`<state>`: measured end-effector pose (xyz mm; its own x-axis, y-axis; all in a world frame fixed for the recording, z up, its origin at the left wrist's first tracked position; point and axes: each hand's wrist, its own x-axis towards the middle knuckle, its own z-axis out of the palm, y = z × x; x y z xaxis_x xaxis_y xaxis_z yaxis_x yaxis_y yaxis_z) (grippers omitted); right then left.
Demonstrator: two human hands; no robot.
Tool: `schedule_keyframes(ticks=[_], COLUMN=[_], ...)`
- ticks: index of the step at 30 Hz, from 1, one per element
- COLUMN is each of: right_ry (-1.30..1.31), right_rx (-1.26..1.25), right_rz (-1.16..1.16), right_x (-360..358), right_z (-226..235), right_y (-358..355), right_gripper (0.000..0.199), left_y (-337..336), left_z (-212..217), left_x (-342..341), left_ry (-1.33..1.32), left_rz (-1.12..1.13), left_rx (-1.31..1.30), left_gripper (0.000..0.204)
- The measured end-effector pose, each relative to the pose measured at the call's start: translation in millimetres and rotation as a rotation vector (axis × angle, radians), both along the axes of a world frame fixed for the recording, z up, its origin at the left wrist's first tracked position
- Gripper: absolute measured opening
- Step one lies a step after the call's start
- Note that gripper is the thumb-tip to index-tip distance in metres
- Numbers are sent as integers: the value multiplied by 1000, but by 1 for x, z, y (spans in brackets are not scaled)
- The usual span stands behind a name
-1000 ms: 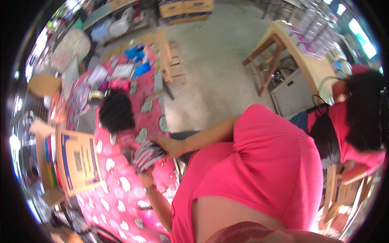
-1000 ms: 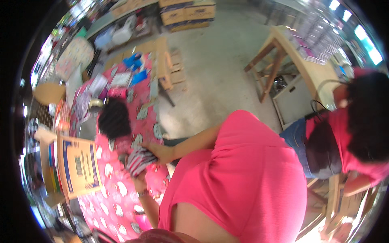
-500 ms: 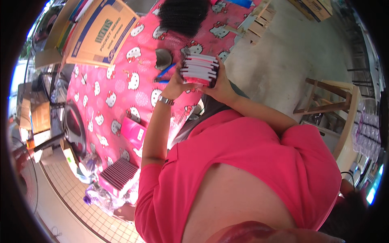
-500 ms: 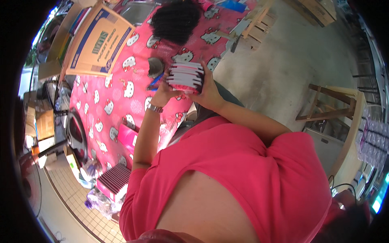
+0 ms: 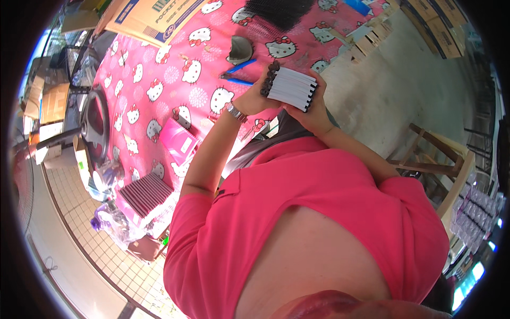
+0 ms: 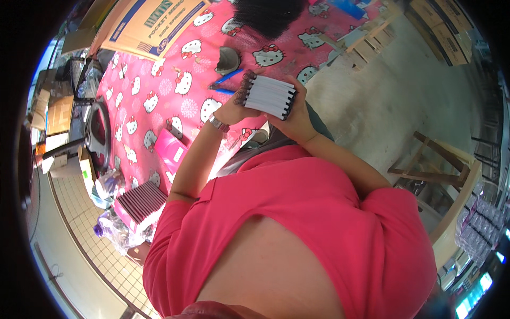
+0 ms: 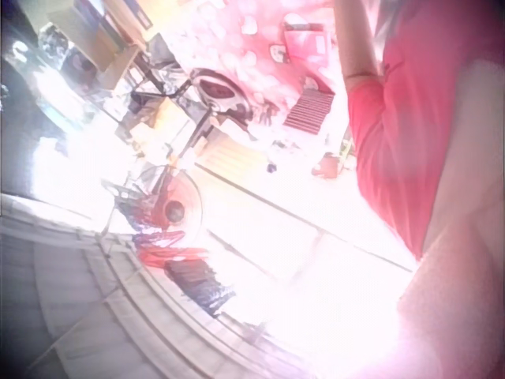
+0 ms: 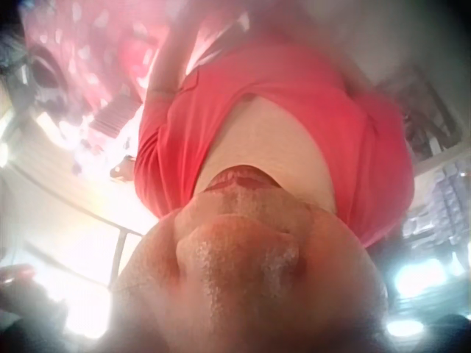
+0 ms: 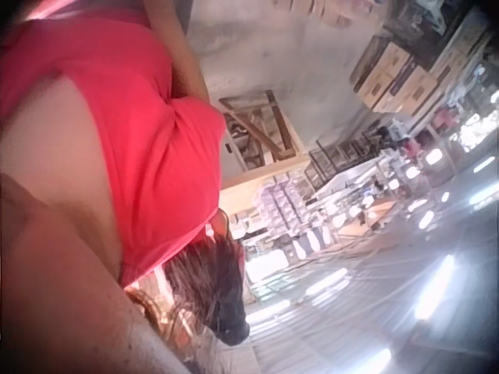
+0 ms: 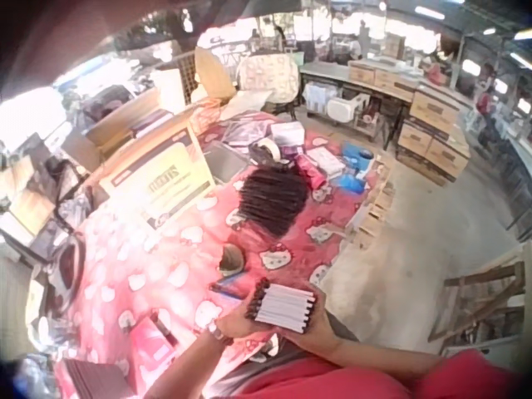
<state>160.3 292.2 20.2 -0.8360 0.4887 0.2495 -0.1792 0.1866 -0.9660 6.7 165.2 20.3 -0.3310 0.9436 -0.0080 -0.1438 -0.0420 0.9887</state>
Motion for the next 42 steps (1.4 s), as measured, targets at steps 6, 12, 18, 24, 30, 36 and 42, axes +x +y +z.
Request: schedule_keyframes(ticks=[6,12,18,24,30,36,42], right_ry=[-125,-414,-97,-202,-420,-419,-248], right_rx=[264,288,-93,-318,-243,270,254], right_rz=[34,395,873,1318,1116,1058,1218], right_x=[1,-23,-98,-144,-170,-155,-174], right_z=[-20,71,94,160,167,173,136], right_y=[8,1,-109,-284,-434,-469,-423], right_gripper=[98,93,84,67,56,79,65], left_y=[-5,-63,-213,-379,-487,-548,-544], left_z=[-41,41,106,184,223,190,180], left_x=[4,7,36,91,65,59,68], left_ry=[427,72,-263,99,-203,-359,-290], left_rz=[49,95,750,1236,1473,1468,1476], left_rx=[56,-130,-58,-112,-307,-482,-534], left_gripper=[95,81,70,51,46,31,30])
